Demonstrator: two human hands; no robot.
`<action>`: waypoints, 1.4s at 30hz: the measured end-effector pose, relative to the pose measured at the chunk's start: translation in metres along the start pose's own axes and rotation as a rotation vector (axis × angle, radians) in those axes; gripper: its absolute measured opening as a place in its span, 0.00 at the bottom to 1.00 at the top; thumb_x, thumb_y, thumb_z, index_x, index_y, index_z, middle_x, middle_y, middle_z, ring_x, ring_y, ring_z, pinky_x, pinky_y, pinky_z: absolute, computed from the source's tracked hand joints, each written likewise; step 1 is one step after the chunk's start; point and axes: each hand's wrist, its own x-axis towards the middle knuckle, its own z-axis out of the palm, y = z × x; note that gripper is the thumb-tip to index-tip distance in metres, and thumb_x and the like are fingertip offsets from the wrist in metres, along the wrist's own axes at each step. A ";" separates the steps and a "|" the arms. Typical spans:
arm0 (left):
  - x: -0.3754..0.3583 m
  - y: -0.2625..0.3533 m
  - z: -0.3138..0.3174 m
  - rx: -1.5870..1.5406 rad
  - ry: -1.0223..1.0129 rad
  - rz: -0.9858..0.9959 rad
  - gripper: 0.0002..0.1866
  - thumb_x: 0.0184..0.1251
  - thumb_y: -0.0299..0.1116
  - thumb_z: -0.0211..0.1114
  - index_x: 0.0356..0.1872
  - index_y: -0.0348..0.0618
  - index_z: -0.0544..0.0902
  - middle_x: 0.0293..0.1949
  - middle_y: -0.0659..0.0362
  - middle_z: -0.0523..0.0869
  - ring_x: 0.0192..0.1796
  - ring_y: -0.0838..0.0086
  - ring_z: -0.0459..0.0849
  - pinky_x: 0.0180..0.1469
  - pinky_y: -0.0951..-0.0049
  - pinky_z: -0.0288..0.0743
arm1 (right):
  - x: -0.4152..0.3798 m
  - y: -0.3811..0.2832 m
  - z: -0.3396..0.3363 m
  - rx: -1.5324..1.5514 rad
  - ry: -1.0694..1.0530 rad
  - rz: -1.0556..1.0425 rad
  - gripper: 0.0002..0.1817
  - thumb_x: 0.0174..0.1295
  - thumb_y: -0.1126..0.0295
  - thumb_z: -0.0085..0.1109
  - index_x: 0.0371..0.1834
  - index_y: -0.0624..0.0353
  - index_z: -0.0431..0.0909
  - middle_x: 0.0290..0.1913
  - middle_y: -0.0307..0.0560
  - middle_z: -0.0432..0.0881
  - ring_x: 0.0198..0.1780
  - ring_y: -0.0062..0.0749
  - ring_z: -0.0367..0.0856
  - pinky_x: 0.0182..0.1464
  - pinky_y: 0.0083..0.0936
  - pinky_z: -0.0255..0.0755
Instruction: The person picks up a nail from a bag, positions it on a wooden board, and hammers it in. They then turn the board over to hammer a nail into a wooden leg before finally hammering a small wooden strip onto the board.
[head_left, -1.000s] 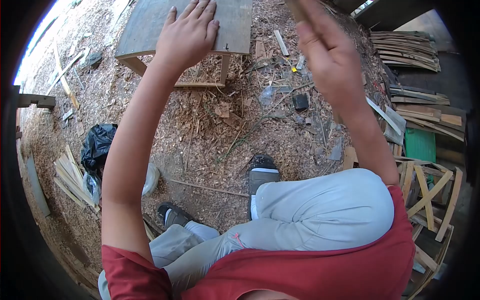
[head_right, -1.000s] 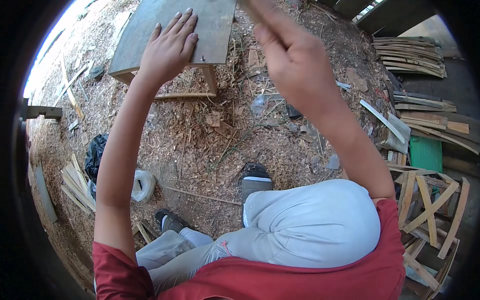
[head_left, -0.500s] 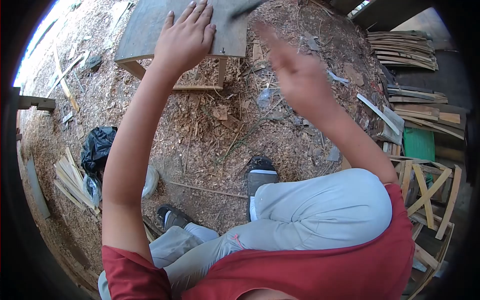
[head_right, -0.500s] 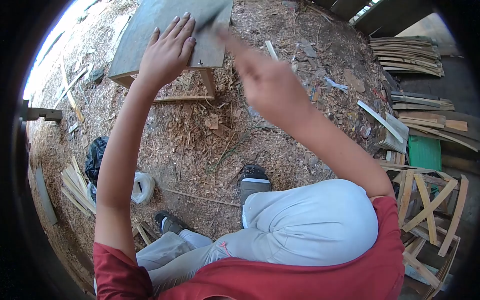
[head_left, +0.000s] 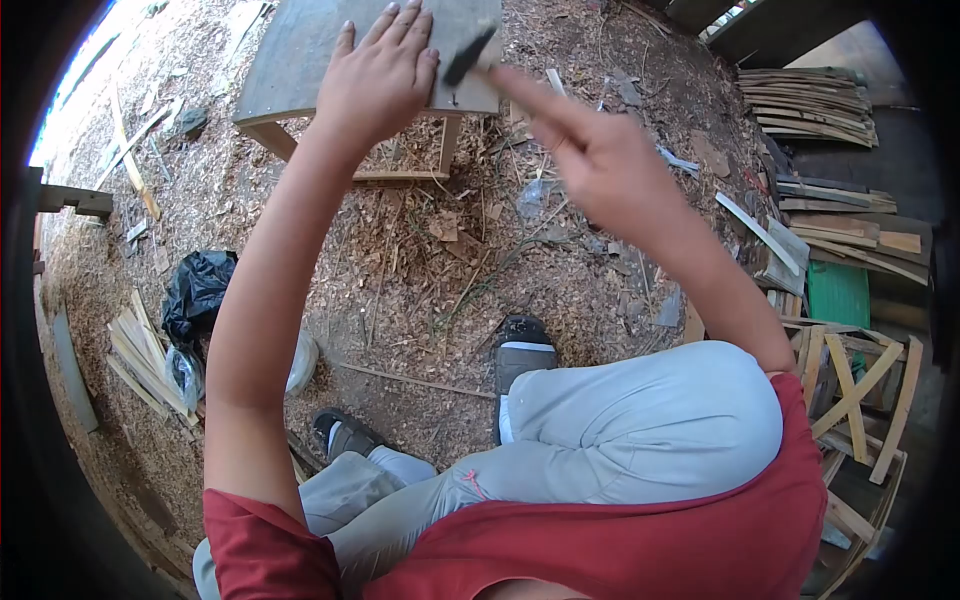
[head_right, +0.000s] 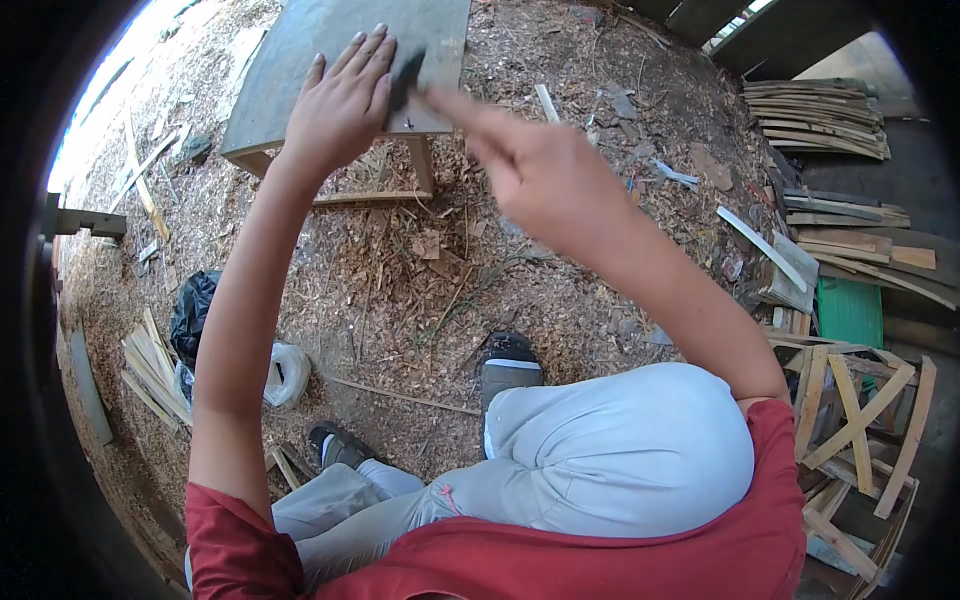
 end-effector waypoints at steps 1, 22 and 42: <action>0.000 -0.002 0.001 -0.013 0.009 0.005 0.32 0.89 0.50 0.38 0.88 0.58 0.61 0.89 0.67 0.60 0.89 0.70 0.56 0.90 0.49 0.46 | 0.002 -0.005 -0.004 0.111 0.125 -0.012 0.27 0.82 0.69 0.54 0.81 0.33 0.75 0.36 0.52 0.92 0.28 0.29 0.87 0.39 0.33 0.81; -0.003 0.001 -0.005 -0.044 0.018 0.017 0.32 0.89 0.50 0.38 0.88 0.56 0.61 0.89 0.65 0.60 0.89 0.69 0.57 0.90 0.46 0.45 | 0.014 0.015 -0.006 -0.169 -0.115 0.068 0.25 0.83 0.65 0.54 0.80 0.33 0.77 0.26 0.44 0.85 0.19 0.20 0.71 0.27 0.27 0.71; -0.094 0.057 -0.004 -1.002 0.636 -0.540 0.21 0.78 0.44 0.69 0.54 0.35 0.79 0.57 0.46 0.84 0.65 0.55 0.81 0.67 0.57 0.74 | 0.006 0.015 0.001 0.122 0.054 0.125 0.26 0.82 0.63 0.56 0.82 0.33 0.75 0.33 0.48 0.87 0.27 0.28 0.79 0.38 0.33 0.77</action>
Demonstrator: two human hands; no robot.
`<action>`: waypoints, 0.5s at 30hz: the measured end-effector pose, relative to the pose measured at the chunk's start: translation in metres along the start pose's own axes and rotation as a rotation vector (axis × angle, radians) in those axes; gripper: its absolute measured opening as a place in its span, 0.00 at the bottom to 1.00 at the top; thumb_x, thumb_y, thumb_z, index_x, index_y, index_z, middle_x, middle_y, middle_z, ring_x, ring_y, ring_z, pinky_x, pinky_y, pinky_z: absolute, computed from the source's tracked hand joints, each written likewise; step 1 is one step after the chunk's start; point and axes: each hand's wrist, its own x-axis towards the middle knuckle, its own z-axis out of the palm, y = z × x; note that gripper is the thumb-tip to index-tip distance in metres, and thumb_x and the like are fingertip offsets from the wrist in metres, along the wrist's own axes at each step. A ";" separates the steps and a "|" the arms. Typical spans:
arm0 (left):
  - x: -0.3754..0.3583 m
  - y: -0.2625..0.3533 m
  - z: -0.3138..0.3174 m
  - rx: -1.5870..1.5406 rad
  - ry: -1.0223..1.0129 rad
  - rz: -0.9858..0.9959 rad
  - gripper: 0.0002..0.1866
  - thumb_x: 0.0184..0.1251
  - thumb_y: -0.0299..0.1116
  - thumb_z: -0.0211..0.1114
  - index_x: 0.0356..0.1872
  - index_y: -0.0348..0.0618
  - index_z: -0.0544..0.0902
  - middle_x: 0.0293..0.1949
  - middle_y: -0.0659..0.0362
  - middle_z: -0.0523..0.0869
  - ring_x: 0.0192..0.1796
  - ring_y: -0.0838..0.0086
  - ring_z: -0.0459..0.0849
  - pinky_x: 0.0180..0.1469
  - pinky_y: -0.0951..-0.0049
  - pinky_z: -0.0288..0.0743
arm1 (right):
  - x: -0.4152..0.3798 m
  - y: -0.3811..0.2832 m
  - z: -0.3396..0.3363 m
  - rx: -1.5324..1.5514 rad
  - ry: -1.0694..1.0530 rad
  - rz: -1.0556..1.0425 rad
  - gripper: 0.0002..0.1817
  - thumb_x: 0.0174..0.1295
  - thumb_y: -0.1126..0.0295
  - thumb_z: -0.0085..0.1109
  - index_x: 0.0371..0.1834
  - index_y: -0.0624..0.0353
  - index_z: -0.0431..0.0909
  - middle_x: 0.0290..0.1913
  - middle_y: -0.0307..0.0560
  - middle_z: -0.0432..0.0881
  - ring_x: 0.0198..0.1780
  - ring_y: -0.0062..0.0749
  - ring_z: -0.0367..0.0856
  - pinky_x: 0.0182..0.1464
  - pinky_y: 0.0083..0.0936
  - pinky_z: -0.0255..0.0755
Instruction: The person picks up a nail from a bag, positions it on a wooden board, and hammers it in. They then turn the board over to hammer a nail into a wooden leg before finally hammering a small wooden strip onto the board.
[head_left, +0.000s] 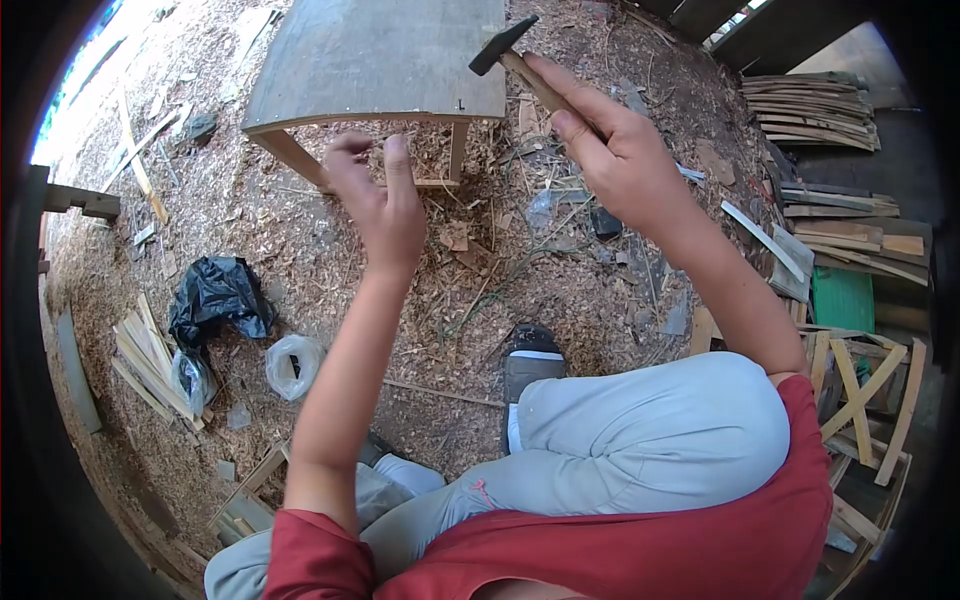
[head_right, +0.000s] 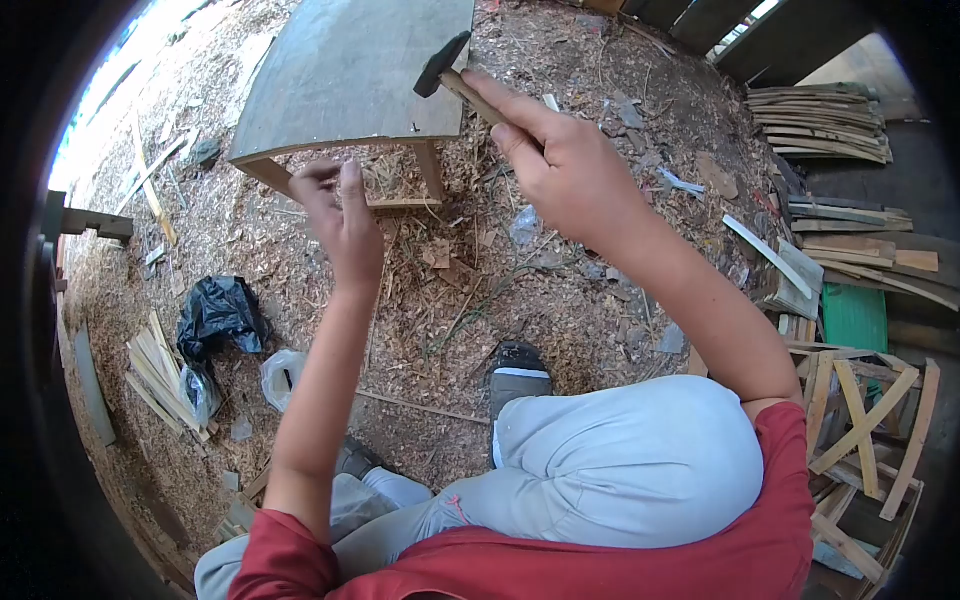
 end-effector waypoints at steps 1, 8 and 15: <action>-0.011 -0.002 0.004 -0.421 -0.112 -0.412 0.22 0.80 0.46 0.69 0.54 0.34 0.78 0.56 0.46 0.84 0.63 0.55 0.81 0.66 0.56 0.75 | -0.001 -0.002 -0.001 0.011 -0.039 0.062 0.26 0.82 0.63 0.56 0.82 0.34 0.75 0.36 0.48 0.88 0.29 0.28 0.80 0.40 0.32 0.78; 0.006 -0.039 0.058 -0.654 -0.454 -0.649 0.37 0.84 0.63 0.54 0.65 0.30 0.76 0.59 0.48 0.85 0.61 0.61 0.85 0.62 0.55 0.78 | -0.006 -0.004 0.003 0.020 -0.073 0.110 0.26 0.82 0.62 0.56 0.81 0.36 0.76 0.40 0.49 0.91 0.29 0.28 0.81 0.41 0.31 0.78; -0.004 -0.018 0.081 -0.848 -0.426 -0.669 0.34 0.85 0.59 0.41 0.67 0.39 0.80 0.57 0.54 0.87 0.58 0.68 0.86 0.62 0.62 0.79 | -0.008 -0.001 0.002 -0.088 -0.064 0.031 0.26 0.81 0.62 0.57 0.80 0.35 0.77 0.37 0.52 0.91 0.28 0.32 0.85 0.40 0.34 0.80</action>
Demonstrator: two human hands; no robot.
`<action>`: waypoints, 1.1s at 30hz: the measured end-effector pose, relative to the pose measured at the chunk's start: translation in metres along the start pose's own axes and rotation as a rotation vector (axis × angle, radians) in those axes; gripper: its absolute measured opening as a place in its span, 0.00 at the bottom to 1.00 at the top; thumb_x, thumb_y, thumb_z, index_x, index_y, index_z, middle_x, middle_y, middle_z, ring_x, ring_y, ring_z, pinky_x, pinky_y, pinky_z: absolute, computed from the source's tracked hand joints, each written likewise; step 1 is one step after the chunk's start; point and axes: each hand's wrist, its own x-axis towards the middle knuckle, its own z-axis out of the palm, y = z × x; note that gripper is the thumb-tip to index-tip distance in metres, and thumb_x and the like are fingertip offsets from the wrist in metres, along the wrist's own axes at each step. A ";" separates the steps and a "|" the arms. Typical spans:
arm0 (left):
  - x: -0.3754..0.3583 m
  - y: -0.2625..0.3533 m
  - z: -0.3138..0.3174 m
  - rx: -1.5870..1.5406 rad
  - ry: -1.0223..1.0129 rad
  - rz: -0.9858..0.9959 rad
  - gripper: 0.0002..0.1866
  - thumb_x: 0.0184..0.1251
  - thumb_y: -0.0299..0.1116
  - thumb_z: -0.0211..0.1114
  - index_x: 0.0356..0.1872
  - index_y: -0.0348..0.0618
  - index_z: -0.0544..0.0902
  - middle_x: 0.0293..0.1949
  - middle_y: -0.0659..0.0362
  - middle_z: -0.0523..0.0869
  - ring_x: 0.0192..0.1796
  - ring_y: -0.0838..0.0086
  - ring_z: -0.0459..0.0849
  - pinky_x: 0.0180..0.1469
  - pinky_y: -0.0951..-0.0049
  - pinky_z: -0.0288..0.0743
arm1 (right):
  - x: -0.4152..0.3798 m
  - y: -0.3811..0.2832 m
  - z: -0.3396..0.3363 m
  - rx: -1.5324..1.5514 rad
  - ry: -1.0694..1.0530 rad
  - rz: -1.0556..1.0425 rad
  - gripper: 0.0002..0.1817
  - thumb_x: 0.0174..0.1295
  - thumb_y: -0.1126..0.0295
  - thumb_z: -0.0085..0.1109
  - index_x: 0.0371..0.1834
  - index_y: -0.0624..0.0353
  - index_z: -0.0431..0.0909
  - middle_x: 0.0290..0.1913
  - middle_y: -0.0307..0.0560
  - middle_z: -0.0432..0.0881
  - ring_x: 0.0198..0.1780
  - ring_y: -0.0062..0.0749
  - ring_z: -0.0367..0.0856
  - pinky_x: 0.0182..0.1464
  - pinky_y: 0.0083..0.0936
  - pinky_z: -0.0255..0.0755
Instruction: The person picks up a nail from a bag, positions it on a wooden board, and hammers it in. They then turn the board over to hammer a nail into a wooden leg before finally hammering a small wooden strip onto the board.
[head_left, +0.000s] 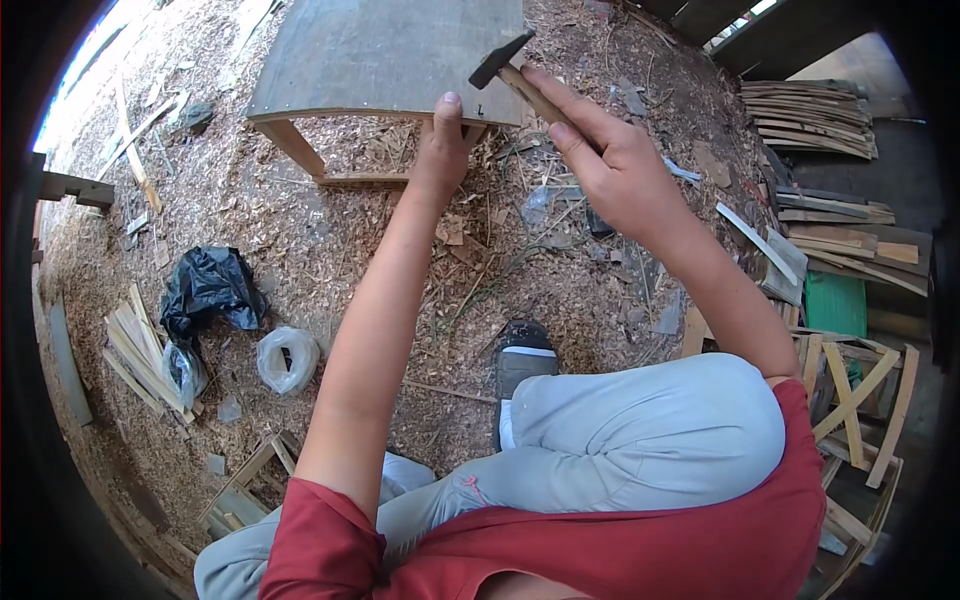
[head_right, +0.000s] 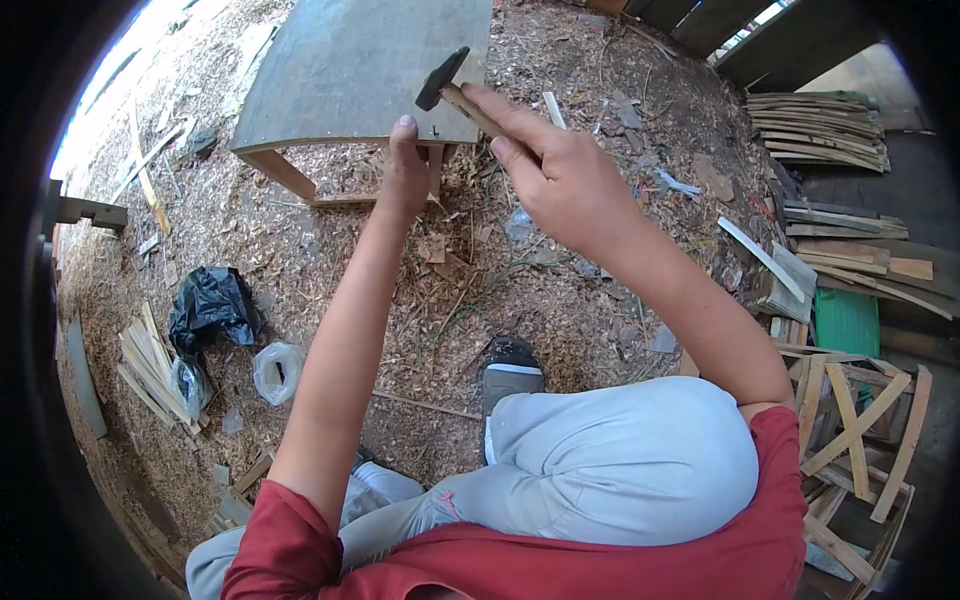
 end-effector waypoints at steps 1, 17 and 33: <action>0.000 -0.003 0.002 -0.037 -0.013 0.003 0.34 0.85 0.59 0.42 0.68 0.39 0.79 0.58 0.54 0.87 0.58 0.67 0.86 0.62 0.62 0.79 | 0.000 0.001 -0.001 -0.085 -0.009 -0.008 0.26 0.81 0.62 0.57 0.80 0.34 0.76 0.34 0.52 0.90 0.27 0.32 0.84 0.39 0.35 0.80; 0.011 -0.006 0.003 -0.139 0.054 0.065 0.34 0.79 0.61 0.43 0.58 0.40 0.81 0.50 0.54 0.85 0.50 0.68 0.83 0.48 0.64 0.79 | -0.018 0.014 -0.001 0.191 0.012 0.175 0.25 0.84 0.65 0.54 0.82 0.43 0.75 0.58 0.47 0.92 0.42 0.26 0.86 0.51 0.28 0.80; -0.042 0.076 -0.115 -0.057 0.228 0.043 0.37 0.77 0.65 0.39 0.54 0.40 0.81 0.31 0.56 0.83 0.25 0.70 0.73 0.23 0.69 0.57 | -0.023 -0.027 0.013 0.365 -0.044 0.047 0.25 0.84 0.68 0.53 0.82 0.49 0.75 0.62 0.45 0.89 0.53 0.23 0.85 0.58 0.23 0.77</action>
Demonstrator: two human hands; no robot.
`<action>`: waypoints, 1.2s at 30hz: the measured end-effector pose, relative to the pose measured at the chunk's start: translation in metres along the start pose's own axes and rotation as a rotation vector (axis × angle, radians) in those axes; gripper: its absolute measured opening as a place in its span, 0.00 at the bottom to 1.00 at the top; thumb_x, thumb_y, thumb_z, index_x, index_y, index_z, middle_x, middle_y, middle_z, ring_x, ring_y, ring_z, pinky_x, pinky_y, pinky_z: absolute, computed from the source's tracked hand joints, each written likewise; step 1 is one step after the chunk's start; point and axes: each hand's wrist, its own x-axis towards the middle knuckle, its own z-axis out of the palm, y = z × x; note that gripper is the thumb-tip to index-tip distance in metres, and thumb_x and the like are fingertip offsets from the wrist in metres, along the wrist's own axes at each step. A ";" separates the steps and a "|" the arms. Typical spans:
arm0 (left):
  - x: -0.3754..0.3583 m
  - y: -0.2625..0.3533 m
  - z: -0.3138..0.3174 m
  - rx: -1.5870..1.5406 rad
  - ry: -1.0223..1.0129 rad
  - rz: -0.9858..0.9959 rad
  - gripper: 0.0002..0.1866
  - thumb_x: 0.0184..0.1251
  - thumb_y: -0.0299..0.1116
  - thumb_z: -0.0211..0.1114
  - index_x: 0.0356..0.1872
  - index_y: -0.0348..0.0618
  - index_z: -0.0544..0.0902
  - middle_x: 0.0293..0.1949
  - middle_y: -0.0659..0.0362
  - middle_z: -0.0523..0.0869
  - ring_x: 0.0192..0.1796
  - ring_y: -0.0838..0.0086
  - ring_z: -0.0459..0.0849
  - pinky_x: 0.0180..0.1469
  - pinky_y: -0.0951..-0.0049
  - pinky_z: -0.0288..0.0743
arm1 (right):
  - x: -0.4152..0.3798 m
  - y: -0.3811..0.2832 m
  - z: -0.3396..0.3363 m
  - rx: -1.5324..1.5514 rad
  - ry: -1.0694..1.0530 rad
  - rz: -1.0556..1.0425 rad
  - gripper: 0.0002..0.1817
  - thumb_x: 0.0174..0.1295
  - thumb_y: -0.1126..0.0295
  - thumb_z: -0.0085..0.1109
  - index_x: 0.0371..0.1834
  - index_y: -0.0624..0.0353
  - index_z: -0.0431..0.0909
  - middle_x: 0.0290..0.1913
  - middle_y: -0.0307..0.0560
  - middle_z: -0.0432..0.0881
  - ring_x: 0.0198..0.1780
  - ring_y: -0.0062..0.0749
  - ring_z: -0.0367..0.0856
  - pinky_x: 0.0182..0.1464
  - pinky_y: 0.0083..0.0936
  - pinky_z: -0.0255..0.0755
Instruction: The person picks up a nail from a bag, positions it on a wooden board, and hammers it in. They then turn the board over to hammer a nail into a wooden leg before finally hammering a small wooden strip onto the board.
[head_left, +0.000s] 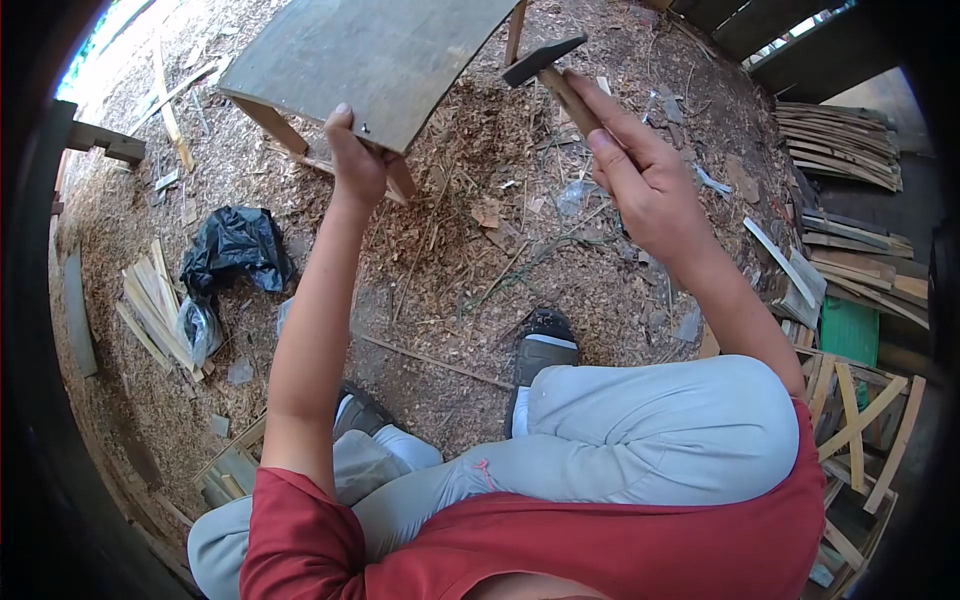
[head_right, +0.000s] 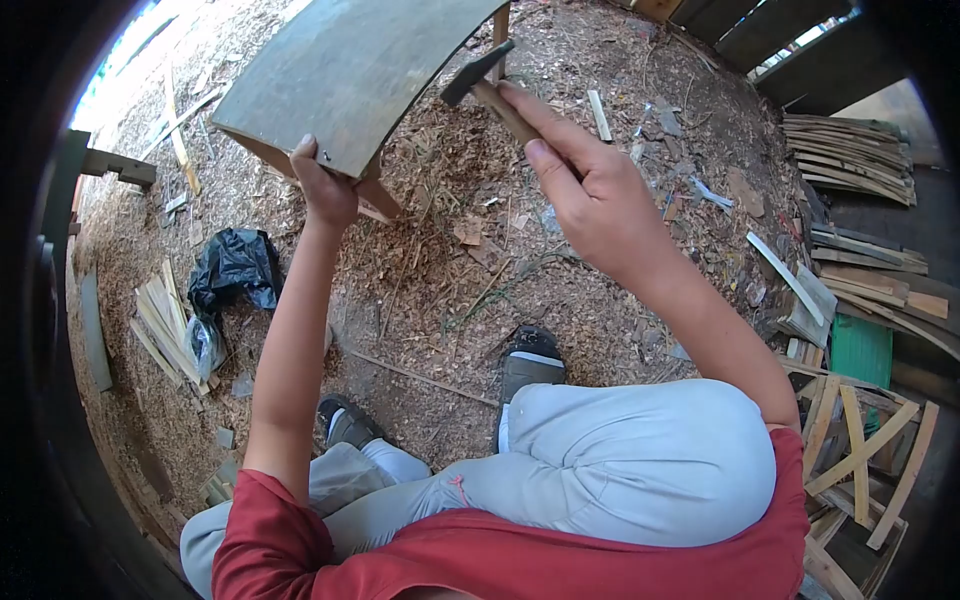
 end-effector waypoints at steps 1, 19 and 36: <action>-0.005 0.004 0.002 -0.021 0.085 0.006 0.37 0.77 0.65 0.39 0.54 0.40 0.81 0.30 0.57 0.83 0.25 0.70 0.73 0.22 0.69 0.57 | 0.000 0.001 0.002 -0.001 -0.001 0.000 0.25 0.84 0.68 0.53 0.82 0.49 0.75 0.62 0.45 0.89 0.53 0.23 0.85 0.58 0.23 0.77; -0.009 0.006 -0.014 0.145 -0.102 0.093 0.40 0.79 0.70 0.38 0.56 0.44 0.83 0.30 0.64 0.84 0.26 0.80 0.72 0.27 0.74 0.60 | 0.003 -0.028 0.027 -0.060 -0.110 -0.112 0.26 0.83 0.69 0.54 0.83 0.48 0.74 0.48 0.38 0.91 0.35 0.17 0.75 0.40 0.24 0.75; -0.003 0.001 -0.030 0.133 -0.234 0.002 0.44 0.73 0.73 0.46 0.68 0.44 0.79 0.49 0.58 0.88 0.45 0.77 0.87 0.39 0.75 0.75 | 0.059 -0.015 0.088 -0.254 -0.109 -0.561 0.26 0.83 0.67 0.54 0.82 0.35 0.75 0.37 0.52 0.91 0.23 0.23 0.78 0.31 0.27 0.76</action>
